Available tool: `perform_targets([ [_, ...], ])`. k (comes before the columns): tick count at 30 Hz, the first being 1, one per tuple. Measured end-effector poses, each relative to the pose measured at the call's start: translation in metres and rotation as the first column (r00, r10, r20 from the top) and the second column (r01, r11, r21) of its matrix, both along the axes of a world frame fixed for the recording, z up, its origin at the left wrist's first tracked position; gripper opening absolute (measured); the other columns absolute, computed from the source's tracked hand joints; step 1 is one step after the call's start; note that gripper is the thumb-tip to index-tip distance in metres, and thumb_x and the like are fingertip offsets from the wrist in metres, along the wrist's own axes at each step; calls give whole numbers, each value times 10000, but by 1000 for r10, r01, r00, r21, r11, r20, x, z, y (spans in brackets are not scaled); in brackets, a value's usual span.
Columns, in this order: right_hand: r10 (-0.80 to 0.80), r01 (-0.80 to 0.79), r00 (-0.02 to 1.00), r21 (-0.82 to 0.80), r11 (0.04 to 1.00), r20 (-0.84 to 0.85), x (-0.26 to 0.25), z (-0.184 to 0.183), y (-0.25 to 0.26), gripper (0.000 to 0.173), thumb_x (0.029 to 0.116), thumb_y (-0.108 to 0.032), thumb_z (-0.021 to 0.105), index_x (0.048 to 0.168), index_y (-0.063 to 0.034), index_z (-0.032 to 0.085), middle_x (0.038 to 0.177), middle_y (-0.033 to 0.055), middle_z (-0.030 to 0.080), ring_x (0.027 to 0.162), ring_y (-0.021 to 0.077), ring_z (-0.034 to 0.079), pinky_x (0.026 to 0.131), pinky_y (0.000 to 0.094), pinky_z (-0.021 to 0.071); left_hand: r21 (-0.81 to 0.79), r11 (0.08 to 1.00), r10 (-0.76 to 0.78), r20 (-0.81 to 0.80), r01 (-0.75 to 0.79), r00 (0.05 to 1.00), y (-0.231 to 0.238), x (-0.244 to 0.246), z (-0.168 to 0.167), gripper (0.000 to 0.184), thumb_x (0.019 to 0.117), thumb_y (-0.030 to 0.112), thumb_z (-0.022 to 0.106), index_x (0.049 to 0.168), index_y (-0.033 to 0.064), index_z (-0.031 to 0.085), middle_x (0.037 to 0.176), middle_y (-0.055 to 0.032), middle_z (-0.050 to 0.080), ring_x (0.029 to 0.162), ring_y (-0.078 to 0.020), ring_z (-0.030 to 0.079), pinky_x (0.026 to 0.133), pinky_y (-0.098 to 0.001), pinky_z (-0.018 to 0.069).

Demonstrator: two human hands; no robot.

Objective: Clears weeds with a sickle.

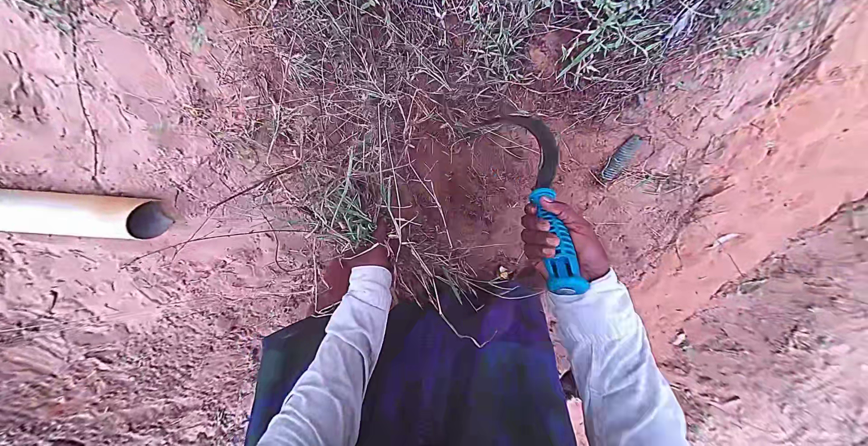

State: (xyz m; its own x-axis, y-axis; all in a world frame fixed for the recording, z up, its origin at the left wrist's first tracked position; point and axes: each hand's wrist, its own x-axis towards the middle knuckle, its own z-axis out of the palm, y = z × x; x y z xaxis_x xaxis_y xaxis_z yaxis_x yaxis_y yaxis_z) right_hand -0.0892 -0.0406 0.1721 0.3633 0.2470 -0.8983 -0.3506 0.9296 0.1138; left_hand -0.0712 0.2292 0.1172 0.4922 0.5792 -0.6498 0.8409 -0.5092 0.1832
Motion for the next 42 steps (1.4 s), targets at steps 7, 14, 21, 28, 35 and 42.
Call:
perform_targets([
  [7, -308, 226, 864, -239, 944, -397, -128, -20, -16, 428, 1076, -177, 261, 768, -97, 546, 565, -27, 579, 437, 28, 585, 408, 119, 474, 10, 999, -39, -73, 40, 997, -2, 5, 2, 607, 965, 225, 746, 1426, -101, 522, 1469, -277, 550, 1447, -323, 474, 1233, -436, 314],
  [14, -161, 149, 977, -91, 985, -140, 4, -32, 1, 341, 1082, -195, 334, 830, -84, 535, 577, -1, 548, 437, 52, 566, 417, 139, 476, 9, 998, 63, -48, -63, 997, -9, 1, 1, 646, 939, 207, 779, 1430, -109, 503, 1457, -276, 556, 1430, -315, 487, 1219, -432, 332],
  [21, -113, 104, 988, -87, 991, -108, -48, 3, -13, 462, 1073, -233, 255, 756, -124, 573, 569, -25, 600, 463, 54, 621, 425, 158, 510, -14, 997, 78, -58, -79, 995, -3, 4, 1, 660, 949, 227, 770, 1441, -111, 491, 1479, -291, 531, 1457, -343, 457, 1235, -454, 308],
  [28, 63, -186, 909, -267, 945, -412, 28, -30, 69, 308, 1078, -124, 323, 809, -109, 473, 508, -28, 493, 385, 35, 514, 372, 152, 442, 40, 943, 333, -72, -331, 940, 13, 24, 8, 685, 974, 268, 744, 1459, -117, 451, 1494, -313, 497, 1456, -373, 442, 1222, -477, 318],
  [35, 289, -278, 956, -165, 946, 45, 148, -25, 89, 331, 1094, -221, 302, 857, -125, 512, 574, -30, 518, 409, 39, 520, 391, 159, 463, 19, 887, 462, -9, -462, 887, 29, 24, 6, 698, 947, 258, 778, 1449, -111, 465, 1474, -303, 523, 1434, -363, 474, 1209, -476, 348],
  [42, 686, -750, 634, -502, 431, -356, 76, 22, 97, 150, 1107, -150, 405, 1106, -22, 483, 566, 3, 494, 385, 98, 504, 365, 251, 481, -5, 679, 718, 215, -734, 662, 77, 55, 8, 750, 928, 213, 794, 1480, -115, 405, 1466, -307, 515, 1387, -357, 508, 1173, -475, 393],
])
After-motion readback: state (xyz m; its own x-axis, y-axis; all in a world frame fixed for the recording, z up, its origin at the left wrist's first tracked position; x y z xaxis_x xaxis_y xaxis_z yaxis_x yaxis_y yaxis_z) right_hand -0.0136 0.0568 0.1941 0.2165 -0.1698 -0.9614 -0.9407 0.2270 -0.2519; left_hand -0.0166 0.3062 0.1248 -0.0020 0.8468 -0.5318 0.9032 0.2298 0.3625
